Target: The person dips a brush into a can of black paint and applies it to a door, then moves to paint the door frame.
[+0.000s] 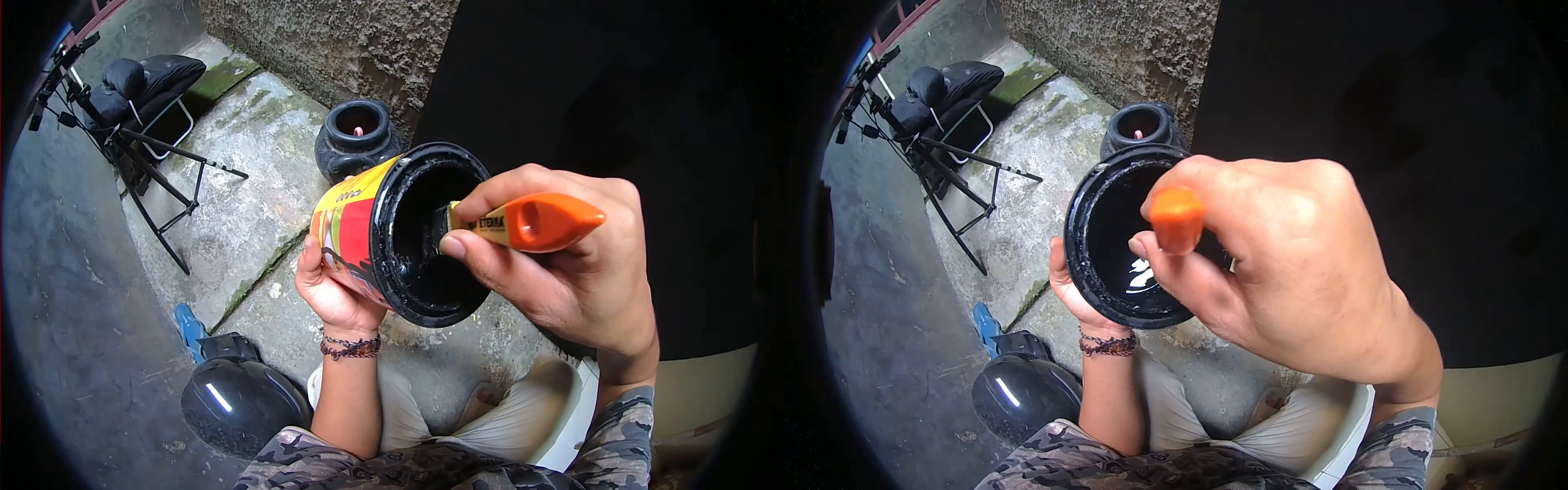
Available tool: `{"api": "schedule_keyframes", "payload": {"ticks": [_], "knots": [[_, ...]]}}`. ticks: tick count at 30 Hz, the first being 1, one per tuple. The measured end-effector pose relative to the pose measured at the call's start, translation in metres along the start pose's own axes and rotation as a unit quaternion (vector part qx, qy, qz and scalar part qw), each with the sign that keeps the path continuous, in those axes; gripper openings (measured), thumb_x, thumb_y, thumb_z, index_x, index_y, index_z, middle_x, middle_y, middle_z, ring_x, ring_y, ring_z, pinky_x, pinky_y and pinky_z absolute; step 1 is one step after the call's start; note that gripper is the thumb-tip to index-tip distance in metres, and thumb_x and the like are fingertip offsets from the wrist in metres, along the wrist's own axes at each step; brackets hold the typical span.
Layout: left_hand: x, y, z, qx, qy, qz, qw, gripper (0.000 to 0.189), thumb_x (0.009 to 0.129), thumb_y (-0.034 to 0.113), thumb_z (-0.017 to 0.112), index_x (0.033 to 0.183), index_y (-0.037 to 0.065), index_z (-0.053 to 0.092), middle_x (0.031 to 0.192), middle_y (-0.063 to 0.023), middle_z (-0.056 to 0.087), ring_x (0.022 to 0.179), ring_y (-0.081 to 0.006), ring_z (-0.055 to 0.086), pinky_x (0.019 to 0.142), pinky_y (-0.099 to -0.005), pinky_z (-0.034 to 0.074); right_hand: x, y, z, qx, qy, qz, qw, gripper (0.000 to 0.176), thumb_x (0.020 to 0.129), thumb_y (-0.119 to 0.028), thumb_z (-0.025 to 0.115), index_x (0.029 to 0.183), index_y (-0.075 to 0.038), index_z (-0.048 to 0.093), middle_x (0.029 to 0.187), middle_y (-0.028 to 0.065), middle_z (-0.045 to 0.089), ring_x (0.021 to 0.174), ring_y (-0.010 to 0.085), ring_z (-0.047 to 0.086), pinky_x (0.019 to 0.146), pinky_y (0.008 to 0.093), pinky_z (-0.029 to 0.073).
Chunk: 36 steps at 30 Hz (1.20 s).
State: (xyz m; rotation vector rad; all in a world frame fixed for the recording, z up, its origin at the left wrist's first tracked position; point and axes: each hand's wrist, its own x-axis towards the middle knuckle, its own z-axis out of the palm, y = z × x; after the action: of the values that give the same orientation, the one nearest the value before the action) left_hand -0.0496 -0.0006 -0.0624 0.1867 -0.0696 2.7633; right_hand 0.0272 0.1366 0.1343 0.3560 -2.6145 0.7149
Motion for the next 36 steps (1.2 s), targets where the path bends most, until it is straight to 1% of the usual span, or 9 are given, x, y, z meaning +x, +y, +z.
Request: {"api": "schedule_keyframes", "payload": {"ticks": [6,8,10,14,24,28,32,34,36], "knots": [[0.001,-0.005,0.002,-0.048,-0.055,-0.018,0.997,0.073,0.089,0.035,0.064,0.145,-0.007,0.042,0.138,-0.0243,0.057,0.124,-0.0359,0.06,0.11,-0.0476,0.045,0.001,0.008,-0.005,-0.024,-0.013,-0.013,1.0,0.016,0.077,-0.002,0.083,0.087,0.002,0.071,0.073,0.0092,0.07,0.065,0.0158,0.07,0.06,0.025,0.054],[0.001,-0.007,0.002,0.013,0.013,0.003,1.0,0.074,0.089,0.035,0.065,0.145,-0.007,0.042,0.138,-0.0243,0.057,0.124,-0.0359,0.059,0.111,-0.0479,0.045,0.002,0.01,-0.006,-0.028,-0.022,-0.001,0.999,0.015,0.077,-0.002,0.082,0.087,0.002,0.07,0.072,0.0094,0.07,0.064,0.0165,0.07,0.059,0.0255,0.054],[0.001,-0.009,0.005,0.009,0.005,-0.001,1.0,0.073,0.089,0.034,0.066,0.145,-0.007,0.042,0.138,-0.0243,0.057,0.124,-0.0359,0.059,0.111,-0.0479,0.045,0.002,0.012,-0.006,-0.011,0.007,-0.03,0.999,0.014,0.078,-0.001,0.08,0.086,0.002,0.069,0.071,0.0098,0.069,0.062,0.0174,0.07,0.058,0.0262,0.054],[0.001,-0.01,0.002,0.036,0.03,0.001,0.999,0.071,0.089,0.034,0.066,0.144,-0.006,0.044,0.138,-0.0242,0.057,0.125,-0.0354,0.059,0.111,-0.0477,0.044,0.001,0.013,-0.007,-0.051,-0.033,-0.019,0.998,0.013,0.079,-0.001,0.079,0.086,0.002,0.069,0.07,0.0102,0.069,0.062,0.0169,0.069,0.057,0.0258,0.053],[0.004,-0.016,0.003,0.067,0.029,0.005,0.997,0.067,0.09,0.036,0.063,0.142,-0.003,0.047,0.137,-0.0209,0.059,0.123,-0.0345,0.06,0.108,-0.0479,0.047,0.003,0.017,-0.012,-0.064,0.013,-0.014,0.998,0.011,0.08,-0.001,0.077,0.084,0.002,0.067,0.069,0.01,0.068,0.059,0.018,0.068,0.056,0.0256,0.051],[0.004,-0.02,0.004,0.097,0.038,0.026,0.994,0.068,0.089,0.037,0.064,0.142,-0.003,0.047,0.136,-0.0214,0.059,0.123,-0.0348,0.06,0.108,-0.0478,0.047,0.001,0.027,-0.009,-0.078,-0.052,-0.028,0.995,0.01,0.081,-0.002,0.076,0.083,0.002,0.067,0.069,0.0104,0.068,0.059,0.0201,0.068,0.056,0.0261,0.052],[0.007,-0.019,0.007,0.11,0.045,0.022,0.993,0.068,0.089,0.036,0.064,0.142,-0.003,0.047,0.137,-0.0213,0.059,0.122,-0.0349,0.06,0.109,-0.0476,0.046,0.003,0.024,-0.011,-0.082,-0.007,-0.001,0.997,0.009,0.081,-0.002,0.076,0.084,0.001,0.067,0.071,0.0108,0.068,0.061,0.0212,0.069,0.058,0.0285,0.053],[0.007,-0.021,0.008,0.104,0.053,0.018,0.993,0.066,0.09,0.036,0.063,0.141,-0.003,0.048,0.136,-0.0208,0.06,0.122,-0.0343,0.06,0.108,-0.0476,0.046,0.003,0.03,-0.008,-0.035,0.001,-0.044,0.998,0.01,0.081,-0.002,0.075,0.083,0.001,0.067,0.07,0.0098,0.067,0.06,0.02,0.068,0.058,0.0281,0.052],[0.006,-0.022,0.008,0.094,0.071,0.014,0.993,0.062,0.091,0.035,0.061,0.14,-0.002,0.05,0.134,-0.0199,0.061,0.121,-0.0331,0.061,0.107,-0.0477,0.047,0.005,0.033,-0.011,-0.092,-0.013,-0.051,0.994,0.01,0.081,-0.002,0.075,0.083,0.002,0.066,0.068,0.0085,0.066,0.06,0.018,0.068,0.058,0.0273,0.052]]}}
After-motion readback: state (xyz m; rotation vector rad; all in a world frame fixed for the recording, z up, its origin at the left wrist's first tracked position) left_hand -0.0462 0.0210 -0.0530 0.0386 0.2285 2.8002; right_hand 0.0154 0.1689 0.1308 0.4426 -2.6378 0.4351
